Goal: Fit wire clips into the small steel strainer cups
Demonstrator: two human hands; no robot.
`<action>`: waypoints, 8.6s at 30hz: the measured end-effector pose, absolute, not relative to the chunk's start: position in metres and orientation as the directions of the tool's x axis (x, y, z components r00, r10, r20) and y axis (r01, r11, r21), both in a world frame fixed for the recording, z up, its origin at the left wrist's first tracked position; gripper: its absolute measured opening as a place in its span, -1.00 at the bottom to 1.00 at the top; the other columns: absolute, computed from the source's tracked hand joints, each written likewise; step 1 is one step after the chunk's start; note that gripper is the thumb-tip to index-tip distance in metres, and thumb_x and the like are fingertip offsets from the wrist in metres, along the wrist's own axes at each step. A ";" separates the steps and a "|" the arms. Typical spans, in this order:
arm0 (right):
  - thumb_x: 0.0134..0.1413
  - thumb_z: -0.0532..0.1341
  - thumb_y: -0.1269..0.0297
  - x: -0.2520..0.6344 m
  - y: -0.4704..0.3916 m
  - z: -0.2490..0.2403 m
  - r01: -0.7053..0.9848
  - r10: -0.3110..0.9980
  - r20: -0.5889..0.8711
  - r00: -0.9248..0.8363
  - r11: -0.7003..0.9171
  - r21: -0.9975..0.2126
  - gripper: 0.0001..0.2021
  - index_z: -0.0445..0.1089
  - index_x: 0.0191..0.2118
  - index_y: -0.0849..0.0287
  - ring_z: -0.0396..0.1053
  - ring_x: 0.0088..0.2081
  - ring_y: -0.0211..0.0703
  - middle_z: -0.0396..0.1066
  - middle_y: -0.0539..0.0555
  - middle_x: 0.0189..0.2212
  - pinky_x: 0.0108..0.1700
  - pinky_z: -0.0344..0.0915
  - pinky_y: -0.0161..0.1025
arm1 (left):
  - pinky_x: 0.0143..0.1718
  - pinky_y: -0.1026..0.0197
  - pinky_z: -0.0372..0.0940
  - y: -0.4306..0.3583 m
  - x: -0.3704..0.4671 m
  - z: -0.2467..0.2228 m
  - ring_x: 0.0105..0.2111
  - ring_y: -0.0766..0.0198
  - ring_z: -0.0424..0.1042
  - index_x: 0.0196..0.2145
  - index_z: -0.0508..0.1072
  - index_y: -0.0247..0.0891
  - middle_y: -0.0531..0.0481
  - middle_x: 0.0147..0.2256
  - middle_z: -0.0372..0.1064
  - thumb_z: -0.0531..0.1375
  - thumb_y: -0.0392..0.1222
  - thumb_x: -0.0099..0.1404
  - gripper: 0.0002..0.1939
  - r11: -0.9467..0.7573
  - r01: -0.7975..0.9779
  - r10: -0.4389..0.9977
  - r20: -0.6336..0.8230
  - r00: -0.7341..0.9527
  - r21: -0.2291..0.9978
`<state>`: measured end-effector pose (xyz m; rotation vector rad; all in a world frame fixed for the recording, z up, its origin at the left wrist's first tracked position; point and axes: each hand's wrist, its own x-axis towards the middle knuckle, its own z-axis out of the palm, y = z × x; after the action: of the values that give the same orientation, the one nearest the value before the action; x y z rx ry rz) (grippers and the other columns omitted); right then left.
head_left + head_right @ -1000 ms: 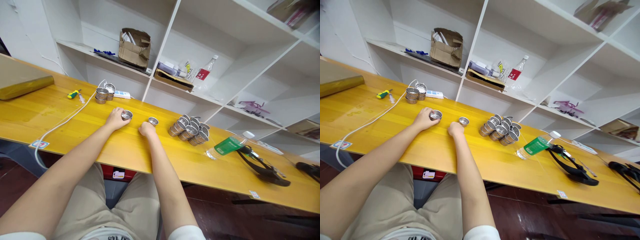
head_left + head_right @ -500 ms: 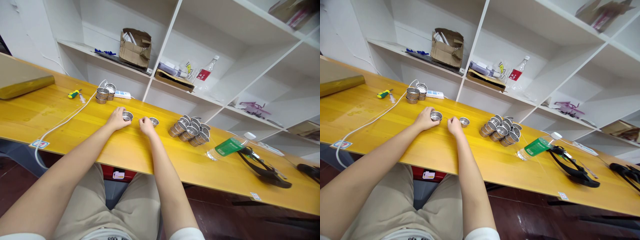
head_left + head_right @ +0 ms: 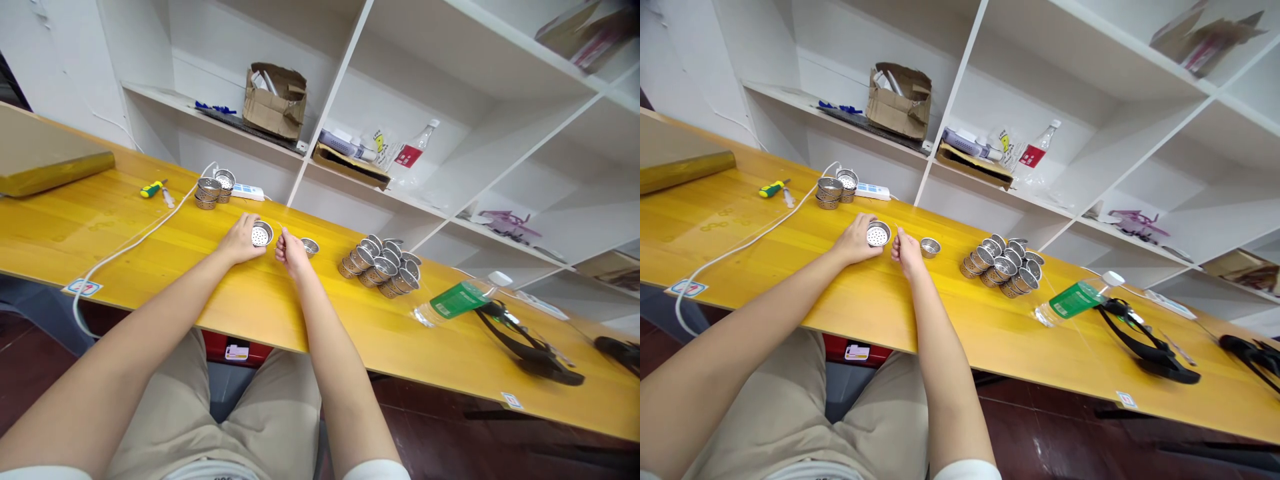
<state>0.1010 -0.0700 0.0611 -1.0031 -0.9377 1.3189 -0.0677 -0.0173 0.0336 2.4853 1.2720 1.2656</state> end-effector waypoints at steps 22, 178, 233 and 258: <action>0.22 0.32 0.01 0.090 -0.079 0.068 -0.317 1.000 0.015 0.009 0.017 -0.948 -0.59 0.26 -0.50 0.15 0.16 -0.66 -0.40 0.27 -0.09 -0.64 -0.65 0.00 -0.43 | 0.17 -0.18 0.34 -0.017 -0.058 0.028 0.09 -0.17 0.40 0.27 0.25 -0.45 -0.35 0.06 0.46 0.37 -0.12 0.11 -0.18 -0.846 0.498 0.449 0.762 0.467 0.193; 0.28 0.13 -0.27 0.113 -0.073 0.066 -0.036 0.989 -0.138 0.058 -0.136 -0.990 -0.50 0.28 -0.36 0.13 0.18 -0.66 -0.35 0.23 -0.13 -0.66 -0.62 0.04 -0.40 | 0.19 0.01 0.32 -0.019 -0.062 0.026 0.17 -0.07 0.42 0.26 0.25 -0.23 -0.21 0.21 0.38 0.37 0.03 0.09 -0.18 -0.622 0.563 0.783 0.449 0.431 0.544; 0.35 0.09 0.13 0.096 -0.070 0.055 -0.174 0.972 -0.233 0.031 -0.224 -0.959 -0.58 0.39 -0.52 0.20 0.10 -0.72 -0.37 0.25 -0.05 -0.73 -0.67 -0.09 -0.40 | 0.00 0.01 0.35 -0.024 -0.055 0.026 -0.07 -0.02 0.36 0.06 0.35 -0.21 -0.09 -0.11 0.45 0.38 -0.07 0.05 -0.37 -0.812 0.478 0.581 0.552 0.598 0.336; 0.28 0.06 0.18 0.103 -0.066 0.059 -0.193 0.933 -0.346 -0.096 -0.359 -0.913 -0.56 0.28 -0.64 0.16 -0.06 -0.71 -0.35 0.12 -0.04 -0.80 -0.63 -0.13 -0.39 | -0.03 0.03 0.37 -0.021 -0.051 0.020 -0.09 0.01 0.36 0.03 0.42 -0.23 -0.10 -0.12 0.49 0.41 -0.06 0.04 -0.41 -0.847 0.449 0.518 0.624 0.585 0.283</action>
<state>0.1031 -0.0661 0.0592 -1.2743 -0.8998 1.6072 -0.0507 -0.0209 0.0199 2.7110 0.8300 1.1152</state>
